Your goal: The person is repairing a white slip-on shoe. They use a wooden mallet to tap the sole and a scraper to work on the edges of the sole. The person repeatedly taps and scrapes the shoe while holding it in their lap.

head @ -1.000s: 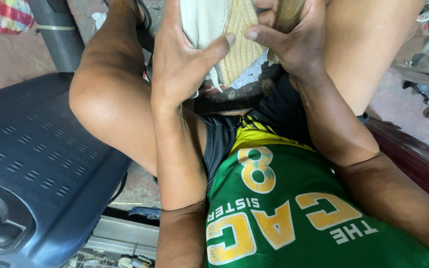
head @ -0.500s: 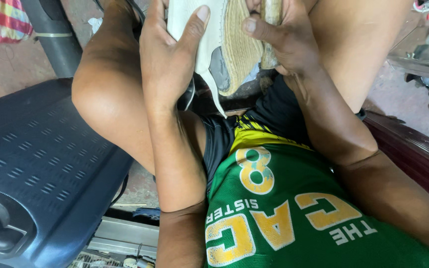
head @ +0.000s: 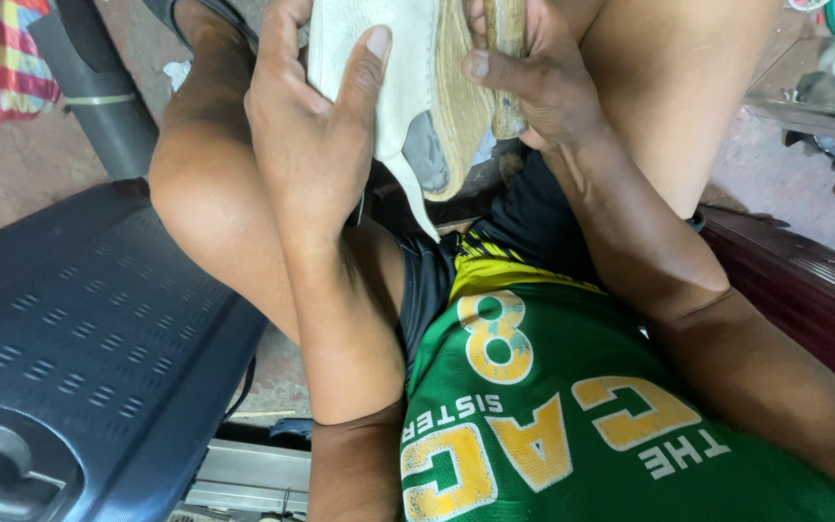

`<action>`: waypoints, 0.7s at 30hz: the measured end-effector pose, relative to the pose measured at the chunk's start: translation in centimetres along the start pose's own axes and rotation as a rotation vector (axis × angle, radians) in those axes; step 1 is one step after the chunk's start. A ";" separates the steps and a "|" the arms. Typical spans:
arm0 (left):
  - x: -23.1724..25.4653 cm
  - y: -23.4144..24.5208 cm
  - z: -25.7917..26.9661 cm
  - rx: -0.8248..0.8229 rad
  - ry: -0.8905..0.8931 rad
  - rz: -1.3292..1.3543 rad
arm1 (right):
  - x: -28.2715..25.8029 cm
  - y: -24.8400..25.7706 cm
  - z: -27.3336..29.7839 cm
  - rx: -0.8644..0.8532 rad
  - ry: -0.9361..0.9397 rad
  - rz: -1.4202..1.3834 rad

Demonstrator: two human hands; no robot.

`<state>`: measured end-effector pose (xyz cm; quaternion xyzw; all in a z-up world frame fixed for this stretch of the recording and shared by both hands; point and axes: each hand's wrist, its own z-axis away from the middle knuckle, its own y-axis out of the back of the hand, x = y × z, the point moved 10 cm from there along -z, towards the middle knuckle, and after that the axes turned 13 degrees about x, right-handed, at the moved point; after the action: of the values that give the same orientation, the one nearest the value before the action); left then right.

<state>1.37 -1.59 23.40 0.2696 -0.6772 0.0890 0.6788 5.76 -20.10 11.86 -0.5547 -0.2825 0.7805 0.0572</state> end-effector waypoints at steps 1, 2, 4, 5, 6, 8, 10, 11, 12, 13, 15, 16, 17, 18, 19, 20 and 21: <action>0.2 0.0 0.0 -0.004 -0.004 -0.015 | -0.3 0.1 -0.1 0.006 0.025 0.020; 0.2 0.0 0.0 -0.008 -0.009 -0.031 | -0.8 0.2 -0.1 0.013 0.049 0.040; 0.0 -0.1 0.1 -0.035 0.006 -0.037 | -1.3 0.0 -0.1 0.026 0.069 0.076; -0.1 -0.1 0.1 -0.046 0.010 -0.040 | -1.5 -0.2 -0.4 0.033 0.070 0.087; 0.0 0.0 0.0 -0.039 -0.020 -0.063 | -1.6 -0.3 -0.3 0.048 0.047 0.082; 0.2 -0.1 -0.2 -0.025 -0.087 -0.103 | -2.4 -0.9 -0.3 0.043 0.067 0.058; -0.5 -0.2 -0.3 -0.039 -0.034 -0.065 | -3.2 -1.5 -0.2 0.027 0.115 0.013; -0.9 -0.1 -0.2 -0.046 -0.006 -0.046 | -3.4 -1.6 -0.1 0.031 0.125 -0.010; -0.9 -0.2 0.0 -0.080 -0.015 -0.032 | -3.2 -1.4 -0.2 0.060 0.113 -0.032; -0.8 -0.2 0.2 -0.113 -0.023 -0.019 | -3.0 -1.2 -0.2 0.089 0.099 -0.055; -0.8 -0.2 0.4 -0.145 -0.029 0.001 | -3.0 -1.7 -0.4 0.031 0.147 0.010; -0.9 -0.2 0.6 -0.144 -0.027 0.008 | -2.9 -1.9 -0.4 0.001 0.172 0.043; -1.0 -0.3 0.6 -0.144 -0.024 0.018 | -2.5 -1.6 -0.5 0.023 0.161 0.039; -1.4 -0.2 0.6 -0.118 -0.017 0.016 | -2.2 -1.3 -0.5 0.044 0.150 0.035; -1.8 -0.1 0.6 -0.090 -0.009 0.013 | -1.7 -1.2 -0.4 0.064 0.137 0.030; -2.2 -0.1 0.6 -0.073 0.002 0.031 | -1.4 -1.1 -0.3 0.074 0.145 0.055; -2.7 0.0 0.7 -0.056 0.013 0.047 | -1.0 -1.0 -0.2 0.082 0.148 0.078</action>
<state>0.56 -1.31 20.79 0.2338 -0.6811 0.0877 0.6883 6.07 -19.59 13.20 -0.6187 -0.2234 0.7499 0.0704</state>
